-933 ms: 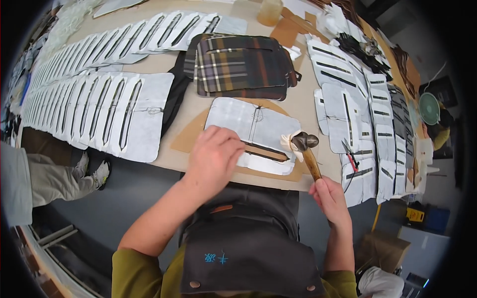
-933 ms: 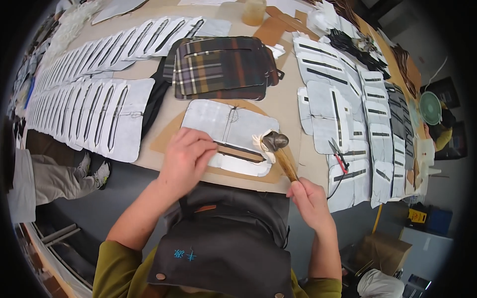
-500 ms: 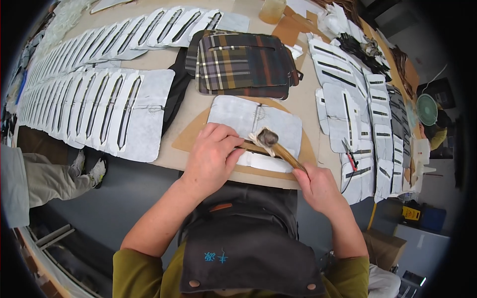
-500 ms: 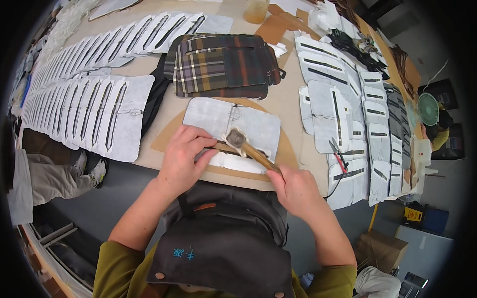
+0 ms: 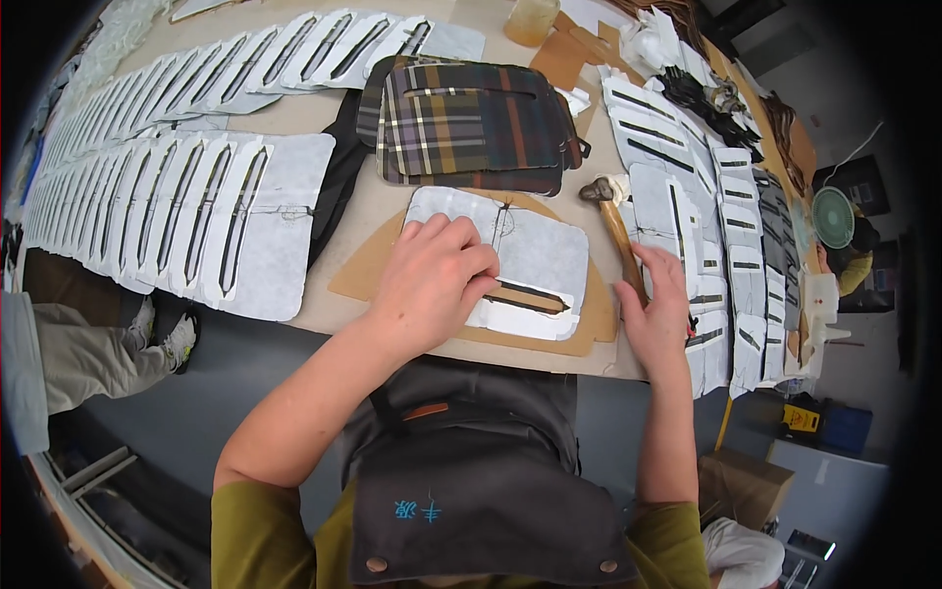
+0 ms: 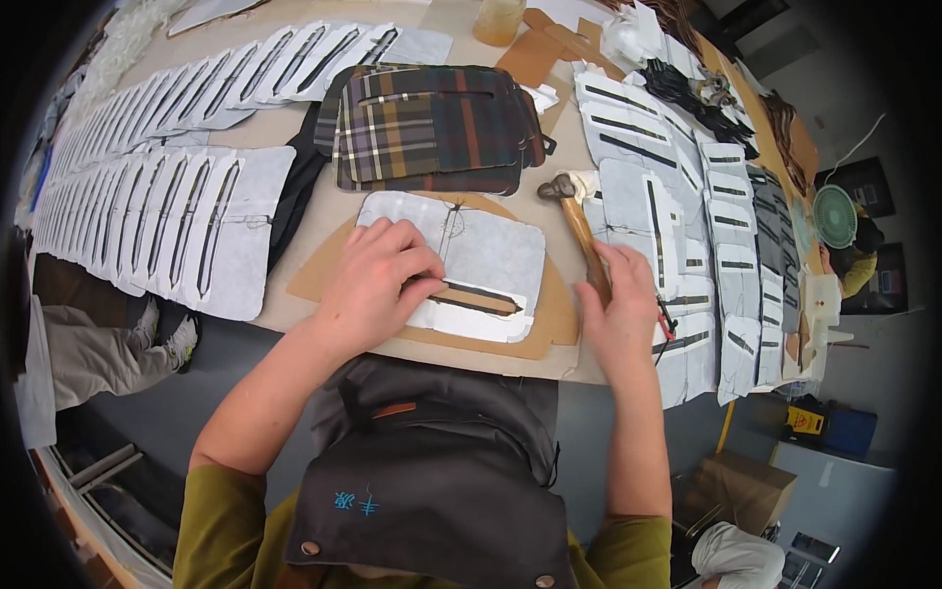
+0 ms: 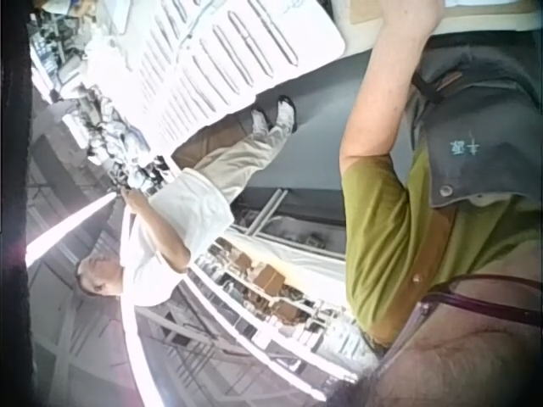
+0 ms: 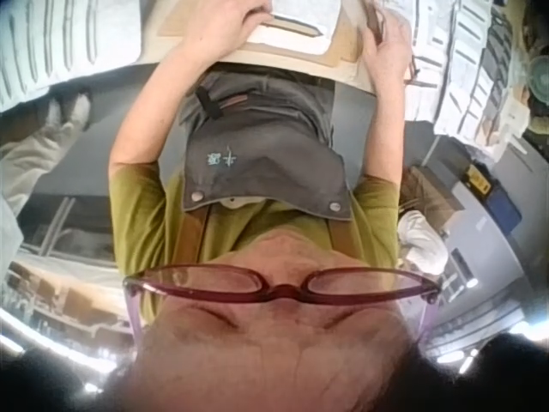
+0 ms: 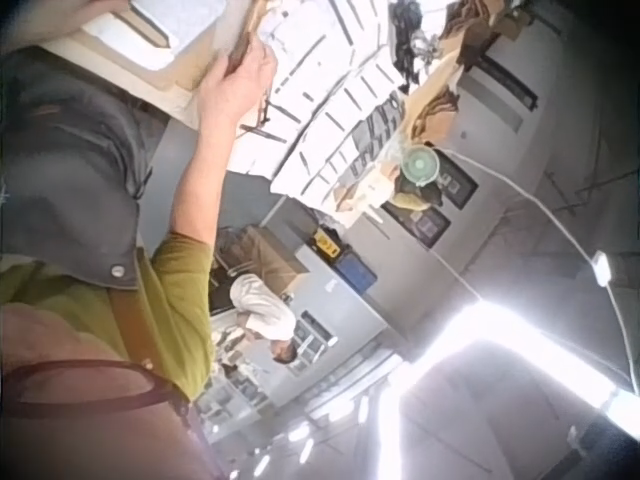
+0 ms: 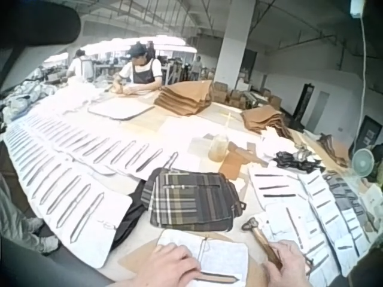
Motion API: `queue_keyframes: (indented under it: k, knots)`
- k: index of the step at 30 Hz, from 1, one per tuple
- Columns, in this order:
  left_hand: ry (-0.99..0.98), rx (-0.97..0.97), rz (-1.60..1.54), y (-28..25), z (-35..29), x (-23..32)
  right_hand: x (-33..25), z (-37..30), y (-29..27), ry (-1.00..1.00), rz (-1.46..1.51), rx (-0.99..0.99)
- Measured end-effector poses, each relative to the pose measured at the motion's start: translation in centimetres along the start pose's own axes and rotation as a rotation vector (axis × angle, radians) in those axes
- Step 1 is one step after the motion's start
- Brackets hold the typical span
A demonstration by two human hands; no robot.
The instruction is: Manually assembling leather pouch components using adhesive and a mallet in a workshop environment.
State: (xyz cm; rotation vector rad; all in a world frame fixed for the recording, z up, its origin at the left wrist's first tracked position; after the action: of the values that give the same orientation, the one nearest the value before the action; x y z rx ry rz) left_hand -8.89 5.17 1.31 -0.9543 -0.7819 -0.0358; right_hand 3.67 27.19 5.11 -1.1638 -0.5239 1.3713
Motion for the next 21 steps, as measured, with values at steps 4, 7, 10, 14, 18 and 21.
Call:
queue_keyframes:
  k: [4,7,10,14,18,21]
  knots:
    - [-0.005,0.012,0.012,0.4,-0.3,-0.6,-7.4,1.0,3.9,-0.149,0.347,-0.13]
    - [-0.016,0.044,-0.028,0.4,-0.2,-0.8,-9.0,1.4,7.7,0.015,0.657,-0.453]
    - [-0.029,0.047,-0.023,0.3,-0.5,-1.2,-8.8,1.7,8.4,-0.04,0.588,-0.53]
    - [-0.024,0.059,-0.182,-0.5,-1.1,-1.8,-9.3,2.2,8.8,-0.105,0.571,-0.579]
    - [-0.025,0.06,-0.172,-0.7,-1.0,-1.6,-9.4,2.8,9.4,-0.033,0.533,-0.653]
    - [-0.054,0.037,-0.172,-0.5,-0.8,-1.8,-9.4,3.0,10.0,-0.03,0.523,-0.671]
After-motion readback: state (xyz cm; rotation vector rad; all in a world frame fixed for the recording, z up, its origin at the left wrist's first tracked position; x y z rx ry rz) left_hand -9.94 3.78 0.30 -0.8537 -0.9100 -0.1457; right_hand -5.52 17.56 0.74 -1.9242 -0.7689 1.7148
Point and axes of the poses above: each hand's wrist, its own z-axis towards the middle knuckle, its own y-axis out of the palm, x = y × z, the point moved 8 cm from there along z, towards the middle knuckle, and after that the axes turned 1 degree about x, right-handed, at the moved point
